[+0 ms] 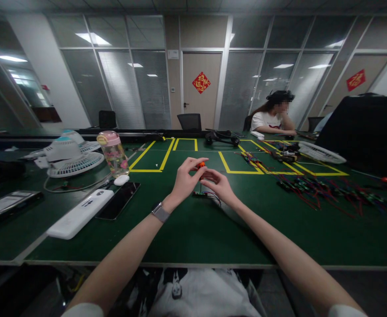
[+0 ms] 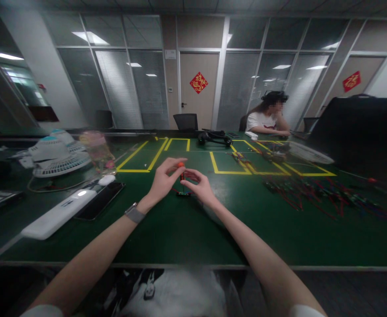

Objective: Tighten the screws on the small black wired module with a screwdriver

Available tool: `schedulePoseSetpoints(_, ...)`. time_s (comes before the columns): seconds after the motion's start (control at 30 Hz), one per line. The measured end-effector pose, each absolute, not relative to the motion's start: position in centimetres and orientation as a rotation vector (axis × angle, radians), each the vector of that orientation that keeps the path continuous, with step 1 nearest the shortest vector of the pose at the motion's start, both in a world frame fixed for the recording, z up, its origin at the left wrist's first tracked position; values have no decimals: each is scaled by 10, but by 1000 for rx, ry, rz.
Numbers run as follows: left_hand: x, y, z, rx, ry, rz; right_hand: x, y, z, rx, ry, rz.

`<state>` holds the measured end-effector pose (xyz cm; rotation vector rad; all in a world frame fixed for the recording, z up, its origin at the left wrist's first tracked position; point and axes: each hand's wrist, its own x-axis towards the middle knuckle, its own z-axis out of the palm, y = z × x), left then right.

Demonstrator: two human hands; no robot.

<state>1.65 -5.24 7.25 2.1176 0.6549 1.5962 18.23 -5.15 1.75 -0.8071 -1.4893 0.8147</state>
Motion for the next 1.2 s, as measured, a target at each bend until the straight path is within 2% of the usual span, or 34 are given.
schedulePoseSetpoints(0.2,22,-55,70,2121,743,1682,171,-48,41,-775,-1502,659)
schedulePoseSetpoints(0.33,15,-51,81,2202,786,1585,174,-47,41,-822,-1515,586)
schedulePoseSetpoints(0.43,-9,-45,95,2278,1157,1465,176,-50,41,-824,-1542,536)
schedulePoseSetpoints(0.53,-53,-42,103,2385,1899,937,177,-53,43,-828,-1591,485)
schedulePoseSetpoints(0.6,-88,-45,101,2241,2362,520,177,-54,44,-828,-1622,469)
schedulePoseSetpoints(0.67,-119,-53,94,2076,2548,220,178,-54,43,-834,-1636,476)
schedulePoseSetpoints(0.9,-155,-89,68,1986,2475,-173,180,-51,40,-844,-1586,506)
schedulePoseSetpoints(1.2,-149,-67,42,2217,2272,-106,180,-52,39,-842,-1554,520)
